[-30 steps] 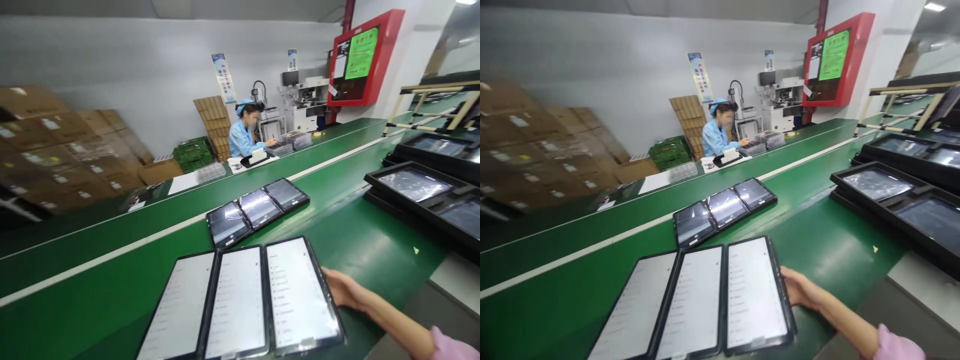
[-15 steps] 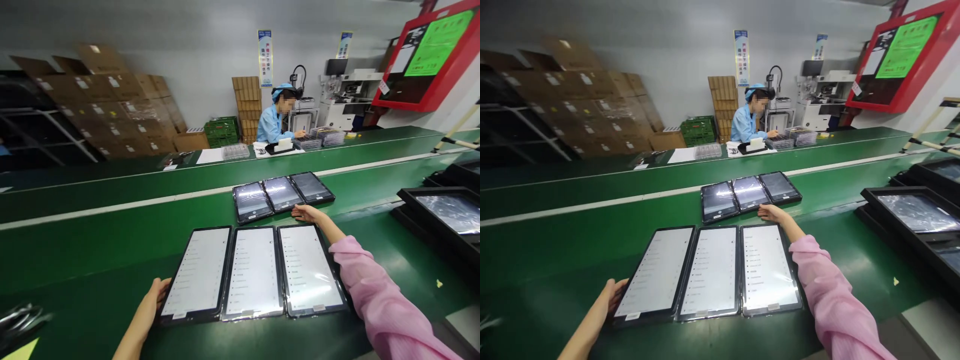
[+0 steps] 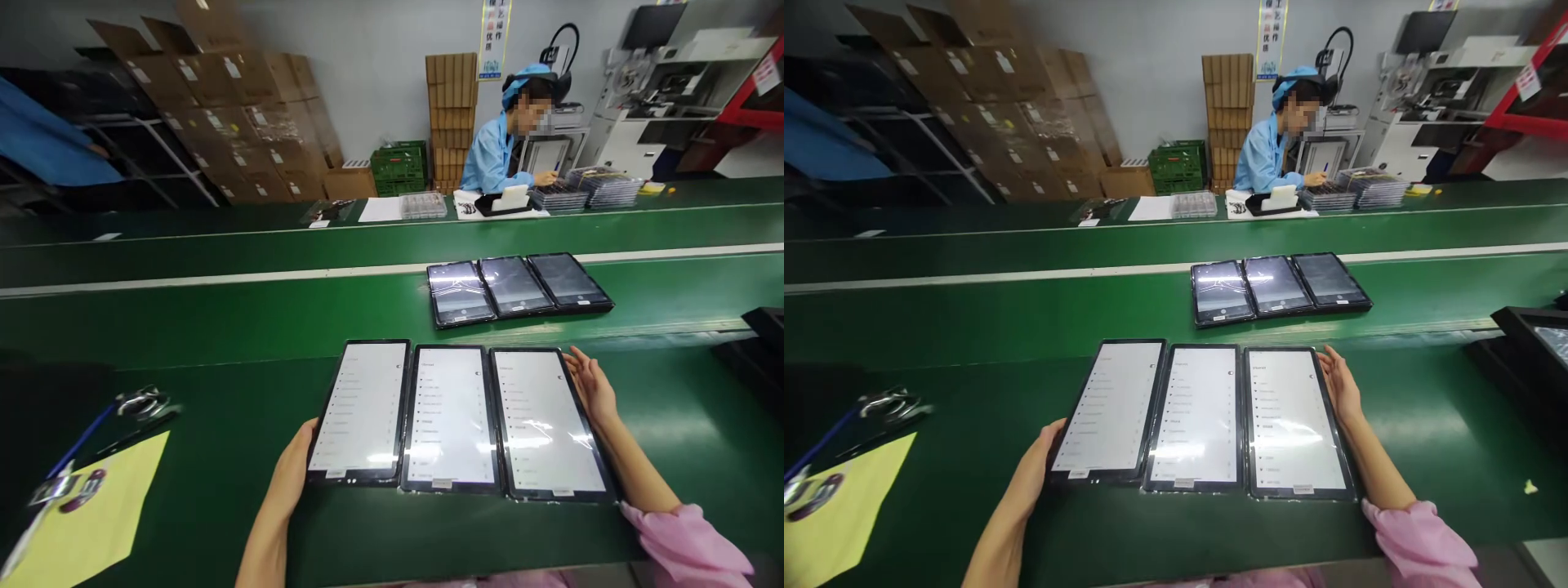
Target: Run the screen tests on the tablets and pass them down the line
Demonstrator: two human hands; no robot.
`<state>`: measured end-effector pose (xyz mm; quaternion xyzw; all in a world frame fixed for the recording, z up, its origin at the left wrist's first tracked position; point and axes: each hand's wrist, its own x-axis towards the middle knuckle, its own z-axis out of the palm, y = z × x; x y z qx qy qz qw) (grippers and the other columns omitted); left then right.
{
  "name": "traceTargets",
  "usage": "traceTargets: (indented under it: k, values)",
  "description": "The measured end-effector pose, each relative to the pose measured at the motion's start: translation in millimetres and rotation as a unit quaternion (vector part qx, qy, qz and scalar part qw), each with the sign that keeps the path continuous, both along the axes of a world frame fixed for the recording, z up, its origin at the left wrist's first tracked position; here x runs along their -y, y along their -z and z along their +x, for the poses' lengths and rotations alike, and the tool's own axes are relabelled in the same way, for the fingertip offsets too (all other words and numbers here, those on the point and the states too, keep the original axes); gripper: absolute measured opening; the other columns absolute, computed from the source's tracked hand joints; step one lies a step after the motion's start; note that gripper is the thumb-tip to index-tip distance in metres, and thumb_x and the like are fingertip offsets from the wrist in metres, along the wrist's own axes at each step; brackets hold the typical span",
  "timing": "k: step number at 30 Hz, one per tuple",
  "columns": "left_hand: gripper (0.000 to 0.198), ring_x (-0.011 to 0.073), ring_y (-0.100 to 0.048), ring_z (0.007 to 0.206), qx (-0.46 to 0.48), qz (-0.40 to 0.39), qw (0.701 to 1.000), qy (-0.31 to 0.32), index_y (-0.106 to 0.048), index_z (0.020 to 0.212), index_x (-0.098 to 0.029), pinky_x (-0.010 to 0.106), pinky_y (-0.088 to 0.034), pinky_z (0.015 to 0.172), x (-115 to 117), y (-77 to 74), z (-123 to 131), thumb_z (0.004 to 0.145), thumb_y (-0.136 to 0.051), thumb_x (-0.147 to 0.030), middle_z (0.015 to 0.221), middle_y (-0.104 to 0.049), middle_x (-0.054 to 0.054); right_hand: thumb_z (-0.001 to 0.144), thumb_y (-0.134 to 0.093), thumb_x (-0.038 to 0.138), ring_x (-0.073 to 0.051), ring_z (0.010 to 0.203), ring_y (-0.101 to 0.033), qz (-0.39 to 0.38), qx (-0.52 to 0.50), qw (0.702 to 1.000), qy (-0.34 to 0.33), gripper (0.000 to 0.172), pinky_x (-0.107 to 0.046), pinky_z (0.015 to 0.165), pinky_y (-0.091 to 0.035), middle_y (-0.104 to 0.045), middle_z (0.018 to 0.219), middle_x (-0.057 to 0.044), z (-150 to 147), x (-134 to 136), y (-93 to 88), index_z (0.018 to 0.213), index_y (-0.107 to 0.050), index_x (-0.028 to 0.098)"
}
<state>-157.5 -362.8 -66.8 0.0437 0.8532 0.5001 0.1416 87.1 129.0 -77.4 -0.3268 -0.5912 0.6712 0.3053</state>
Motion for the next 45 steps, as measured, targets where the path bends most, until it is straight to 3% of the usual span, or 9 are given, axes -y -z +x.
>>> traceTargets:
  k: [4, 8, 14, 17, 23, 28, 34, 40, 45]
  values:
    - [0.088, 0.0337, -0.069, 0.103, 0.058, -0.057, 0.996, -0.026, -0.067, 0.116, -0.016, 0.047, -0.055, 0.093, 26, 0.8, 10, 0.078, -0.029, -0.086, 0.107, -0.075, 0.013, 0.085, -0.032, 0.078, -0.030, 0.124, -0.056, 0.012, 0.001, 0.999, -0.034, 0.084, -0.049, 0.107, -0.045, -0.060, 0.127, -0.017, -1, 17, -16.5, 0.147, -0.039, 0.023]
    - [0.086, 0.0401, -0.055, 0.127, -0.118, -0.227, 0.966, -0.035, -0.054, 0.137, -0.012, 0.061, -0.040, 0.106, 4, -20.5, 43, 0.088, -0.023, -0.076, 0.137, -0.058, 0.022, 0.084, -0.029, 0.085, -0.033, 0.140, -0.038, 0.133, 0.115, 0.981, -0.083, 0.086, -0.052, 0.117, -0.029, -0.046, 0.146, -0.015, 7, 39, -43.3, 0.145, -0.050, 0.026]
    - [0.070, 0.0448, -0.015, 0.150, -0.335, -0.333, 0.875, 0.106, -0.055, 0.142, -0.023, 0.078, 0.002, 0.109, -81, -37.4, 114, 0.096, -0.025, -0.067, 0.164, -0.021, 0.017, 0.096, -0.044, 0.064, -0.041, 0.150, -0.004, 0.475, 0.172, 0.772, -0.386, 0.047, -0.065, 0.119, -0.001, -0.006, 0.167, 0.003, 28, 103, -79.0, 0.132, -0.065, 0.041]
    - [0.059, 0.0473, -0.012, 0.149, -0.322, -0.349, 0.866, 0.154, -0.056, 0.142, -0.028, 0.082, 0.004, 0.105, -97, -33.4, 128, 0.097, -0.037, -0.060, 0.165, -0.019, 0.016, 0.100, -0.043, 0.055, -0.044, 0.149, -0.009, 0.540, 0.182, 0.727, -0.384, 0.038, -0.074, 0.114, -0.002, -0.007, 0.167, 0.002, 35, 107, -79.1, 0.129, -0.065, 0.045]
    - [0.054, 0.0469, -0.001, 0.151, -0.308, -0.316, 0.867, 0.231, -0.055, 0.141, -0.038, 0.082, 0.000, 0.105, -87, -44.7, 130, 0.097, -0.036, -0.063, 0.169, 0.001, 0.009, 0.104, -0.025, 0.051, -0.039, 0.142, -0.028, 0.601, 0.148, 0.762, -0.191, 0.054, -0.072, 0.114, -0.015, -0.028, 0.160, 0.000, 62, 70, -75.5, 0.110, -0.076, 0.035]
    - [0.080, 0.0533, -0.002, 0.149, -0.288, -0.348, 0.891, 0.039, -0.040, 0.152, -0.020, 0.086, 0.001, 0.100, -67, -51.7, 112, 0.096, -0.012, -0.069, 0.166, 0.006, 0.022, 0.105, -0.020, 0.052, -0.036, 0.130, -0.045, 0.591, 0.113, 0.795, -0.076, 0.059, -0.063, 0.113, -0.027, -0.046, 0.144, -0.009, 72, 72, -79.6, 0.117, -0.073, 0.028]
    - [0.091, 0.0492, -0.054, 0.123, -0.275, -0.332, 0.902, -0.002, -0.022, 0.158, -0.009, 0.082, -0.011, 0.105, -55, -44.1, 101, 0.094, -0.010, -0.073, 0.160, -0.015, 0.034, 0.104, -0.023, 0.049, -0.034, 0.130, -0.044, 0.606, 0.132, 0.780, -0.080, 0.052, -0.062, 0.113, -0.026, -0.046, 0.142, -0.009, 59, 91, -72.6, 0.124, -0.067, 0.030]
    - [0.074, 0.0372, -0.051, 0.127, -0.350, -0.262, 0.893, 0.104, -0.039, 0.152, -0.016, 0.062, -0.029, 0.107, -73, -41.9, 123, 0.099, -0.018, -0.064, 0.142, -0.049, 0.023, 0.105, -0.025, 0.041, -0.032, 0.132, -0.042, 0.622, 0.120, 0.767, -0.106, 0.047, -0.062, 0.112, -0.026, -0.043, 0.144, -0.011, 49, 101, -73.6, 0.124, -0.066, 0.027]
    - [0.068, 0.0387, -0.049, 0.118, -0.364, -0.308, 0.869, 0.132, -0.064, 0.134, -0.023, 0.065, -0.029, 0.099, -94, -44.0, 138, 0.098, -0.023, -0.064, 0.133, -0.050, 0.022, 0.105, -0.026, 0.039, -0.032, 0.130, -0.043, 0.616, 0.112, 0.771, -0.117, 0.043, -0.062, 0.112, -0.027, -0.044, 0.143, -0.011, 49, 104, -71.5, 0.128, -0.061, 0.028]
